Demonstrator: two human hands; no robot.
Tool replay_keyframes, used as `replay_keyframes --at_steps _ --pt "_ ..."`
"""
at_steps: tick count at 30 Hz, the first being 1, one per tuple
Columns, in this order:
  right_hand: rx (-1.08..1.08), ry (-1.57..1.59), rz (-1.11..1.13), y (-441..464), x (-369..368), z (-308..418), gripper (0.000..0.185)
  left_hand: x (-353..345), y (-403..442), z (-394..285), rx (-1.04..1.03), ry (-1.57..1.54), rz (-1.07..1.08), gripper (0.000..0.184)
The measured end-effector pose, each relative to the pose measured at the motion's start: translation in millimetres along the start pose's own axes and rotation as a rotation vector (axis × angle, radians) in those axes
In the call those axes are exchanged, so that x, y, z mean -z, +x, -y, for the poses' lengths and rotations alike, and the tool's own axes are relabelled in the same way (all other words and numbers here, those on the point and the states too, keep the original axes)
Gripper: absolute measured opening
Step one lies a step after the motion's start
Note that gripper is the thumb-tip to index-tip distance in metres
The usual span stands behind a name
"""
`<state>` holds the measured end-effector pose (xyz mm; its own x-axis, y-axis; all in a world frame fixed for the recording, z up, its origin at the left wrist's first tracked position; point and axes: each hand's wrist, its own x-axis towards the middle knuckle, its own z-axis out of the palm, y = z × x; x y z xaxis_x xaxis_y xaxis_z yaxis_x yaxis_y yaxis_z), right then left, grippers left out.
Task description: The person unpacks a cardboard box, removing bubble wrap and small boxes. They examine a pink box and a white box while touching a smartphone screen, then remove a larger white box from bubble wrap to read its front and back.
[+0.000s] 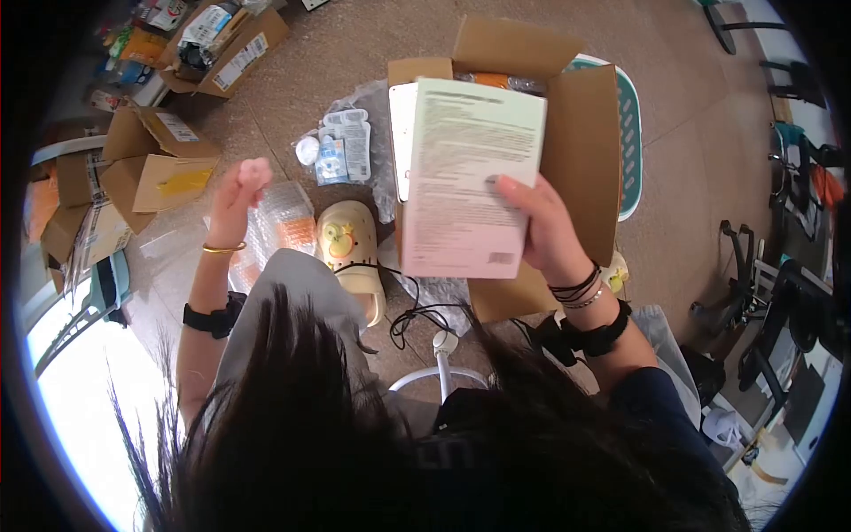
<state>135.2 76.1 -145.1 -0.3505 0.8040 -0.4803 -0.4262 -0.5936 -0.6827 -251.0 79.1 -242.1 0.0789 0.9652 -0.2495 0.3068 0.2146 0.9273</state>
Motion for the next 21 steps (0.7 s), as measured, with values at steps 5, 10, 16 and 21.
replay_keyframes --at_steps 5,10,16,21 --pt "0.055 -0.045 -0.212 -10.4 51.2 5.6 0.042 -50.7 -5.0 -50.4 0.105 -0.098 0.246 0.022" --pt "0.036 -0.111 -0.232 -10.2 84.9 2.4 0.042 -71.2 4.8 -61.4 0.058 -0.115 0.446 0.024" --pt "-0.023 -0.086 -0.235 -8.1 90.4 -7.6 0.042 -104.8 16.5 -87.0 -0.506 0.607 0.541 0.04" --pt "-0.011 -0.09 -0.23 -5.9 87.4 -10.0 0.042 -116.6 25.7 -88.3 -0.546 0.66 0.674 0.044"
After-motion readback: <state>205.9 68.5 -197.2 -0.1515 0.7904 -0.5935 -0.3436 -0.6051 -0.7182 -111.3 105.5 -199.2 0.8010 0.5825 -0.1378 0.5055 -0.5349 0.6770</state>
